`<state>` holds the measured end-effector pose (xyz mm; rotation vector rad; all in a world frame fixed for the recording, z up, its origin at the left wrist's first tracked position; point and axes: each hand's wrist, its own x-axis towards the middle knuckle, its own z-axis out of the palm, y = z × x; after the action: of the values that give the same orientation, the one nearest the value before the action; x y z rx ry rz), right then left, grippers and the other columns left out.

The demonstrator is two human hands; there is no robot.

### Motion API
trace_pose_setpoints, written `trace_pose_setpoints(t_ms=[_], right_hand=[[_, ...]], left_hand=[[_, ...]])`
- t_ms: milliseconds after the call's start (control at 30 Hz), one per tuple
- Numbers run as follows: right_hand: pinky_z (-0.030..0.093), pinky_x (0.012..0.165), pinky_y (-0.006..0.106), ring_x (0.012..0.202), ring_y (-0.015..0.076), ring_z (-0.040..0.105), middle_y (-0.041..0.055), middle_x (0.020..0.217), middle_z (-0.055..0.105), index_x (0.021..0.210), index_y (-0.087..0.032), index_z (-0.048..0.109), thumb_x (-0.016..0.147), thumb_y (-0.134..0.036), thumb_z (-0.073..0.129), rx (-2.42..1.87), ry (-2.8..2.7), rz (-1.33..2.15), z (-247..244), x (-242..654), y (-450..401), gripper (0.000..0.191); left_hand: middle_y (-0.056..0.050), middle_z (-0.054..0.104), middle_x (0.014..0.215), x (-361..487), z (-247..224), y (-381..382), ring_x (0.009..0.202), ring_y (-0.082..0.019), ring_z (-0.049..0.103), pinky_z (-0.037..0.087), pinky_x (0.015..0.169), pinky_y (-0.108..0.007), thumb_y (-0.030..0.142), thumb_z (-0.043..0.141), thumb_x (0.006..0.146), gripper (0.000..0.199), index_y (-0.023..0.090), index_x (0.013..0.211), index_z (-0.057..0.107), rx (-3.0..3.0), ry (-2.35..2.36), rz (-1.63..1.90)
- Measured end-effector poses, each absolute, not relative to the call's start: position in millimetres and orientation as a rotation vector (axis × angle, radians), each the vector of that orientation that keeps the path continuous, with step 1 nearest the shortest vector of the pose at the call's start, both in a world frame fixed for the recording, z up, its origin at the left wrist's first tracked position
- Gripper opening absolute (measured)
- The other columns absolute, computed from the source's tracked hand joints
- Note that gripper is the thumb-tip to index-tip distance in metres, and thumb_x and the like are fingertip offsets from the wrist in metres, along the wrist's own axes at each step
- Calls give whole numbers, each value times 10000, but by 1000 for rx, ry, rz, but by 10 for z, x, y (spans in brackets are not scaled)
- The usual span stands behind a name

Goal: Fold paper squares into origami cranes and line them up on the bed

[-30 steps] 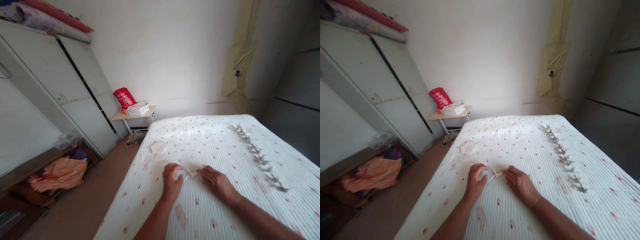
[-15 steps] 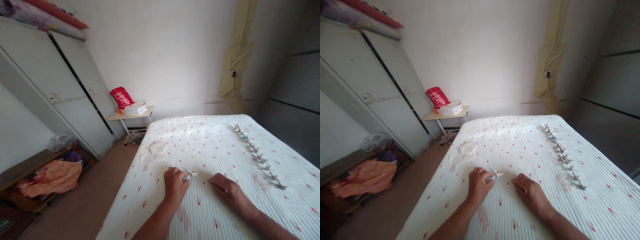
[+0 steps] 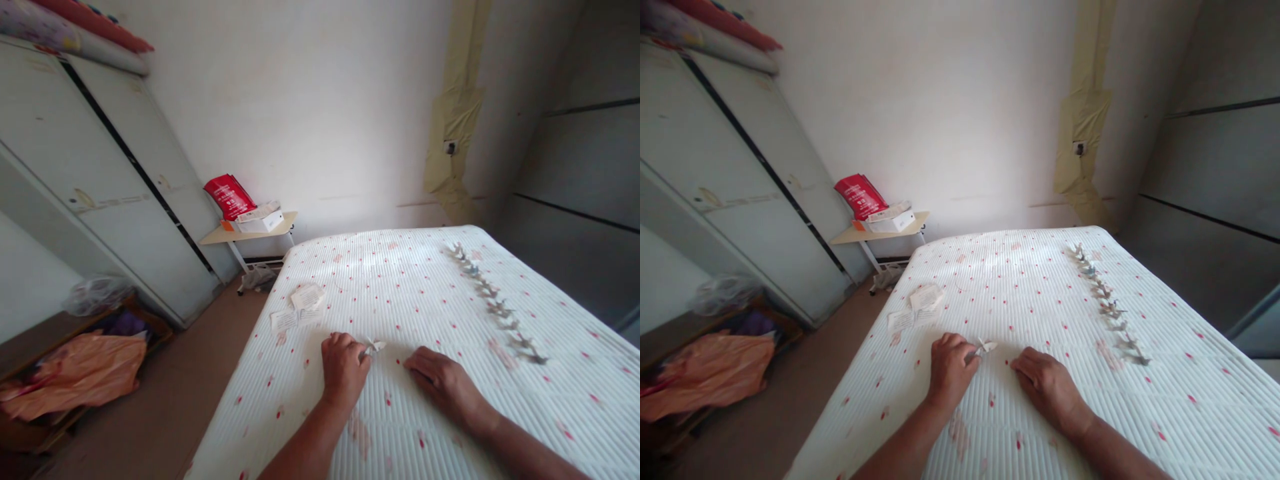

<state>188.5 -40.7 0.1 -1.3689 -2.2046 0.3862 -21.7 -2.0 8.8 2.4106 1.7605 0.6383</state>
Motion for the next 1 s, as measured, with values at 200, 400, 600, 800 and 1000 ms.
trace_pose_setpoints(t_ms=[200, 400, 600, 800, 1000], right_hand=[[424, 666, 232, 720, 135, 561, 45, 751, 576, 800, -174, 643, 880, -165, 362, -1387, -2214, 358, 43, 1846, -417, 293], [420, 664, 222, 731, 132, 575, 40, 790, 597, 821, -181, 649, 822, -124, 400, -1405, -2113, 458, 162, 1854, -427, 256], [439, 662, 239, 723, 145, 587, 38, 792, 624, 828, -177, 642, 783, -189, 465, -1455, -1820, 528, 222, 2000, -266, 183], [436, 618, 242, 657, 135, 572, 27, 765, 614, 810, -183, 628, 753, -263, 509, -1510, -1767, 360, 223, 2149, -3, 153], [403, 619, 234, 676, 142, 585, 29, 783, 617, 809, -178, 625, 740, -323, 540, -1731, -1789, 195, 251, 2104, 175, 181]], left_hand=[[-6, 599, 743, -204, 64, -5, 822, -171, 501, 306, 758, -316, 221, 608, 717, 62, 222, 679, 656, 2464, 1740, 702], [-5, 612, 750, -162, 61, 61, 815, -168, 517, 317, 748, -305, 208, 599, 714, 78, 232, 711, 673, 2449, 1707, 785], [-8, 621, 740, 122, 112, 197, 822, -172, 524, 329, 760, -308, 201, 619, 697, 61, 227, 701, 675, 2434, 1673, 855], [-10, 619, 739, 459, 136, 338, 837, -177, 521, 324, 760, -319, 226, 635, 697, 39, 227, 693, 673, 2423, 1658, 896], [-18, 614, 752, 613, 120, 411, 840, -179, 516, 328, 752, -322, 231, 627, 704, 43, 222, 696, 668, 2453, 1649, 924]])
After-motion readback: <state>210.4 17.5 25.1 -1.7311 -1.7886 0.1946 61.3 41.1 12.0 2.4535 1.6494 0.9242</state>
